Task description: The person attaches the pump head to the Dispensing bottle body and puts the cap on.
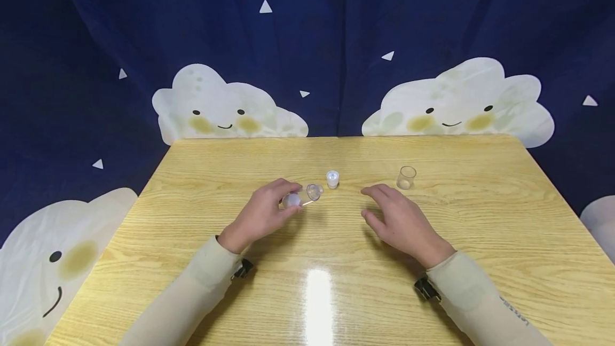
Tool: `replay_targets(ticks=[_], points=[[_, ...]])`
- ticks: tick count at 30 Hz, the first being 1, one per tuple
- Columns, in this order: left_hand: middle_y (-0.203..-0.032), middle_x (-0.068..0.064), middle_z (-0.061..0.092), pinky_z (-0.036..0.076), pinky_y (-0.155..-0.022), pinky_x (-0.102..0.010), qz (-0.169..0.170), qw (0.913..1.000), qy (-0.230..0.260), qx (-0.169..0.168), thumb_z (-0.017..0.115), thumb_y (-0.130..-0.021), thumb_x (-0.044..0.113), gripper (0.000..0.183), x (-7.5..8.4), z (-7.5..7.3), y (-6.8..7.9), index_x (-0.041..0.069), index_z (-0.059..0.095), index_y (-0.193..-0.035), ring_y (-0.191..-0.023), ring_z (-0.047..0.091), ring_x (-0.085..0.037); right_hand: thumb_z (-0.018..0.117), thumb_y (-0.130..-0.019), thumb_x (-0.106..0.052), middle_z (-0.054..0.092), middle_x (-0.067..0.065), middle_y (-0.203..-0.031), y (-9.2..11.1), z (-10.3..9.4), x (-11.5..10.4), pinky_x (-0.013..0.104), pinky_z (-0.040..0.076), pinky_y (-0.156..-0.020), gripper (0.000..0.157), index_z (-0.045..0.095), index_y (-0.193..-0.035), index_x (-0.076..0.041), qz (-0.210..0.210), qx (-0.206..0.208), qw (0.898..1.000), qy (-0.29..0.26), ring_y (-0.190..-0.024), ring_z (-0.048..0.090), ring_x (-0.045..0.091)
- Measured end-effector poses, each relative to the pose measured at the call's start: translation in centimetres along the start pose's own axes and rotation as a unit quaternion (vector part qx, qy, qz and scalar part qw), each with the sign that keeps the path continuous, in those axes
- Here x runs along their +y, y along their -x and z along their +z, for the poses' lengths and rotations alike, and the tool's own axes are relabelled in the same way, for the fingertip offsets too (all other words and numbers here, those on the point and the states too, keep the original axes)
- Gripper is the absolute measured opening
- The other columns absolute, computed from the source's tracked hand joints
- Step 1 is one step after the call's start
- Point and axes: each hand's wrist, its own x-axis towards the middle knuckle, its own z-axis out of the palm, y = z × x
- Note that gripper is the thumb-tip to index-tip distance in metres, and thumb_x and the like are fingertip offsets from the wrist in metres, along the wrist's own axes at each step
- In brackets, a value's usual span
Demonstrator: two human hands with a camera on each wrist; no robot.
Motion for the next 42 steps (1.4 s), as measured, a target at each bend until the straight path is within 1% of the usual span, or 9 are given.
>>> replay_targets(ticks=[6, 9, 13, 19, 22, 31, 37, 42], points=[[-0.114, -0.006, 0.069, 0.055, -0.079, -0.03, -0.001, 1.0, -0.009, 0.004, 0.074, -0.09, 0.024, 0.041, 0.0, -0.1, 0.2, 0.009, 0.066, -0.126, -0.093, 0.065, -0.015, 0.071, -0.09, -0.018, 0.066, 0.011, -0.124, 0.0, 0.1, 0.0, 0.052, 0.053, -0.09, 0.04, 0.06, -0.127, -0.006, 0.001, 0.002, 1.0, -0.001, -0.113, 0.064, 0.032], [-0.114, -0.005, 0.069, 0.055, -0.081, -0.031, 0.004, 0.9999, -0.014, 0.007, 0.074, -0.09, 0.025, 0.041, -0.1, -0.1, 0.2, 0.009, 0.066, -0.126, -0.096, 0.066, -0.015, 0.07, -0.09, -0.018, 0.066, 0.012, -0.125, -0.1, 0.1, -0.1, 0.053, 0.053, -0.091, 0.04, 0.061, -0.127, -0.006, 0.002, 0.002, 1.0, -0.006, -0.114, 0.064, 0.033], [-0.114, -0.005, 0.069, 0.055, -0.082, -0.031, 0.009, 0.9999, -0.009, 0.008, 0.074, -0.09, 0.024, 0.04, -0.1, -0.1, 0.2, 0.009, 0.066, -0.126, -0.097, 0.066, -0.016, 0.069, -0.091, -0.018, 0.066, 0.012, -0.125, -0.5, -0.1, -0.2, 0.053, 0.052, -0.092, 0.039, 0.061, -0.127, -0.005, -0.002, 0.005, 1.0, -0.015, -0.114, 0.064, 0.033], [-0.115, -0.005, 0.069, 0.055, -0.081, -0.031, 0.005, 0.9999, -0.007, 0.007, 0.074, -0.09, 0.024, 0.04, 0.0, -0.1, 0.3, 0.009, 0.066, -0.126, -0.096, 0.066, -0.016, 0.069, -0.092, -0.018, 0.066, 0.012, -0.125, -1.1, -0.5, -0.4, 0.052, 0.051, -0.094, 0.04, 0.061, -0.128, -0.004, -0.012, 0.005, 1.0, -0.019, -0.114, 0.064, 0.033], [-0.115, -0.005, 0.069, 0.056, -0.081, -0.032, 0.003, 0.9999, -0.008, 0.009, 0.074, -0.09, 0.024, 0.04, 0.0, -0.1, 0.4, 0.009, 0.066, -0.126, -0.097, 0.066, -0.016, 0.068, -0.092, -0.019, 0.066, 0.012, -0.125, -1.5, -0.5, -0.6, 0.051, 0.052, -0.094, 0.039, 0.061, -0.128, -0.004, -0.012, 0.001, 1.0, -0.02, -0.114, 0.064, 0.032], [-0.117, -0.006, 0.069, 0.056, -0.083, -0.033, 0.004, 0.9999, -0.006, 0.01, 0.074, -0.09, 0.023, 0.039, 0.1, -0.3, 0.4, 0.009, 0.067, -0.125, -0.1, 0.066, -0.018, 0.066, -0.094, -0.021, 0.067, 0.012, -0.125, -3.0, -0.3, -0.5, 0.047, 0.056, -0.087, 0.036, 0.062, -0.126, -0.005, 0.001, -0.013, 0.999, -0.033, -0.104, 0.068, 0.03], [-0.117, -0.005, 0.069, 0.056, -0.083, -0.033, 0.002, 0.9999, -0.003, 0.01, 0.074, -0.09, 0.024, 0.039, 0.2, -0.4, 0.3, 0.009, 0.067, -0.125, -0.101, 0.066, -0.017, 0.063, -0.096, -0.022, 0.066, 0.013, -0.126, -4.0, -0.1, -0.2, 0.048, 0.055, -0.087, 0.037, 0.062, -0.128, -0.004, 0.015, -0.03, 0.999, -0.038, -0.103, 0.068, 0.03], [-0.115, -0.005, 0.069, 0.055, -0.082, -0.033, 0.006, 0.9999, -0.004, 0.012, 0.075, -0.089, 0.024, 0.038, 0.3, -0.4, 0.3, 0.009, 0.067, -0.124, -0.099, 0.066, -0.017, 0.063, -0.096, -0.023, 0.066, 0.015, -0.127, -4.5, 0.4, 0.2, 0.048, 0.055, -0.087, 0.038, 0.061, -0.128, -0.003, 0.026, -0.046, 0.998, -0.027, -0.103, 0.069, 0.031]])
